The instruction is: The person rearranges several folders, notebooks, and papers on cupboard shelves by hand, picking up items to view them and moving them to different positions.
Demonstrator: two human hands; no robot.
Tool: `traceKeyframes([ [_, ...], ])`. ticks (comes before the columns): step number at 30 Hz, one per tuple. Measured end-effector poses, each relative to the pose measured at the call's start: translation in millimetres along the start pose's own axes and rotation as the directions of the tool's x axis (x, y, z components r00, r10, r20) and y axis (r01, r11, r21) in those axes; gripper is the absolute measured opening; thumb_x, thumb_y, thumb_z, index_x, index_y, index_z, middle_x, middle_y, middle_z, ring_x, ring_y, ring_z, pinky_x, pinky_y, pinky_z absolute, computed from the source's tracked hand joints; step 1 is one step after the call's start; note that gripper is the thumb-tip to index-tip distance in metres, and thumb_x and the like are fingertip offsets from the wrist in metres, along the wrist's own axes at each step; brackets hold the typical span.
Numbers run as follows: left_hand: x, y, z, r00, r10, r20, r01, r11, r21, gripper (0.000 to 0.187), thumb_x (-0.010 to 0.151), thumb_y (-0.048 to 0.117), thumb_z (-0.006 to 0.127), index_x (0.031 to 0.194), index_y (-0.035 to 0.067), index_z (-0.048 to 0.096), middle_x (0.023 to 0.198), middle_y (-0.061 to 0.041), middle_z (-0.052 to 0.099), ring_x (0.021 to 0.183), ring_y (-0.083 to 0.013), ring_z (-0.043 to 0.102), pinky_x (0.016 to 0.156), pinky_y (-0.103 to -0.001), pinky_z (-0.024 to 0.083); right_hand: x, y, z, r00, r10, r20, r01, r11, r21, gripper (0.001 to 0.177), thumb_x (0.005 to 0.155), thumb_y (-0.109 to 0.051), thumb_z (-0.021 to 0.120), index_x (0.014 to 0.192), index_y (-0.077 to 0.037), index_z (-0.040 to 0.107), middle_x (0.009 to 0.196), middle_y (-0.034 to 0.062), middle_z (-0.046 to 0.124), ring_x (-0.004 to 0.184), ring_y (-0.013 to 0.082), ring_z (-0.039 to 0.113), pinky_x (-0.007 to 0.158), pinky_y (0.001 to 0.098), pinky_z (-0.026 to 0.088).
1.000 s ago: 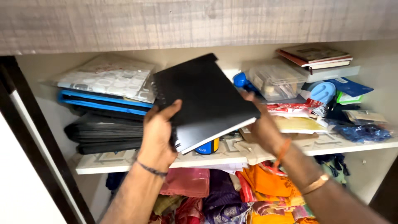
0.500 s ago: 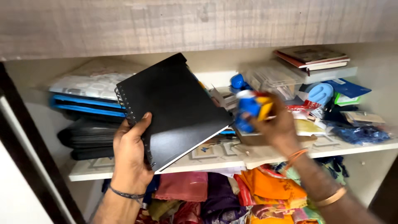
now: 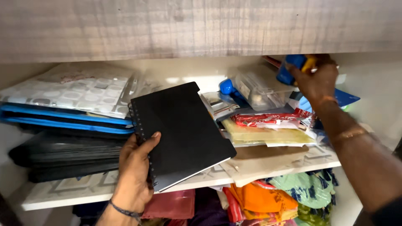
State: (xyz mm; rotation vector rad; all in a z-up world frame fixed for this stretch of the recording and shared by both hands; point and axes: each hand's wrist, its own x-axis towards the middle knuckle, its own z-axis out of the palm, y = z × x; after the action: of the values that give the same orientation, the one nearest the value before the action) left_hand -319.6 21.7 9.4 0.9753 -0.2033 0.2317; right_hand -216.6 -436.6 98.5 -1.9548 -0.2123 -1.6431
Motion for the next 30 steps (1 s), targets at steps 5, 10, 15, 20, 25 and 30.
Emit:
traceKeyframes([
  [5, 2, -5, 9, 1.000, -0.021, 0.006, 0.021, 1.000, 0.011, 0.030, 0.085, 0.009, 0.068, 0.114, 0.003, 0.068, 0.100, -0.008, 0.075, 0.084, -0.0191, 0.072, 0.071, -0.035, 0.060, 59, 64, 88, 0.966, -0.053, 0.252, 0.168, 0.871, -0.462, 0.058, 0.097, -0.051, 0.072, 0.136, -0.008, 0.064, 0.135, 0.0189, 0.066, 0.120, 0.0399, 0.063, 0.103, 0.0559, 0.047],
  [10, 10, -2, 14, 0.991, -0.089, -0.096, 0.097, 0.992, 0.076, 0.032, 0.083, 0.009, 0.068, 0.115, 0.004, 0.069, 0.100, -0.008, 0.076, 0.084, -0.0194, 0.072, 0.073, -0.036, 0.058, 52, 69, 136, 0.908, -0.056, 0.416, 0.381, 0.528, -0.759, 0.068, 0.083, -0.063, 0.057, 0.140, -0.025, 0.060, 0.147, 0.0132, 0.056, 0.135, 0.0377, 0.048, 0.108, 0.0576, 0.035],
  [15, 24, -14, 5, 0.997, -0.065, -0.047, 0.068, 0.995, 0.069, 0.036, 0.081, 0.008, 0.070, 0.117, 0.003, 0.069, 0.100, -0.011, 0.076, 0.084, -0.0214, 0.072, 0.073, -0.036, 0.059, 68, 118, 157, 0.870, 0.170, 0.462, 0.298, 0.566, -0.769, 0.056, 0.100, -0.049, 0.053, 0.141, -0.013, 0.062, 0.144, 0.0162, 0.061, 0.133, 0.0381, 0.057, 0.106, 0.0569, 0.046],
  [20, 32, -21, -1, 0.999, -0.045, -0.014, 0.046, 0.996, 0.075, 0.041, 0.080, 0.009, 0.072, 0.120, 0.002, 0.069, 0.102, -0.010, 0.077, 0.087, -0.0201, 0.072, 0.076, -0.035, 0.058, 83, 177, 182, 0.907, 0.202, 0.370, 0.168, 0.632, -0.757, 0.048, 0.102, -0.045, 0.052, 0.134, -0.011, 0.065, 0.137, 0.0146, 0.067, 0.128, 0.0387, 0.062, 0.104, 0.0553, 0.050],
  [25, 19, -18, -6, 0.996, -0.080, -0.026, 0.081, 0.996, 0.032, 0.040, 0.079, 0.010, 0.070, 0.119, 0.003, 0.069, 0.099, -0.009, 0.077, 0.084, -0.0197, 0.073, 0.073, -0.035, 0.060, 69, 120, 163, 0.938, 0.082, 0.337, 0.192, 0.687, -0.701, 0.068, 0.088, -0.061, 0.064, 0.133, -0.010, 0.063, 0.136, 0.0175, 0.064, 0.121, 0.0386, 0.061, 0.099, 0.0507, 0.049],
  [30, 13, -19, -3, 0.998, -0.064, 0.000, 0.064, 0.998, 0.016, 0.035, 0.083, 0.009, 0.070, 0.117, 0.002, 0.068, 0.099, -0.010, 0.076, 0.081, -0.0192, 0.071, 0.069, -0.035, 0.059, 45, 54, 123, 0.980, -0.040, 0.194, 0.149, 0.797, -0.585, 0.066, 0.082, -0.054, 0.079, 0.124, -0.005, 0.069, 0.124, 0.0216, 0.069, 0.113, 0.0388, 0.064, 0.099, 0.0467, 0.049],
])
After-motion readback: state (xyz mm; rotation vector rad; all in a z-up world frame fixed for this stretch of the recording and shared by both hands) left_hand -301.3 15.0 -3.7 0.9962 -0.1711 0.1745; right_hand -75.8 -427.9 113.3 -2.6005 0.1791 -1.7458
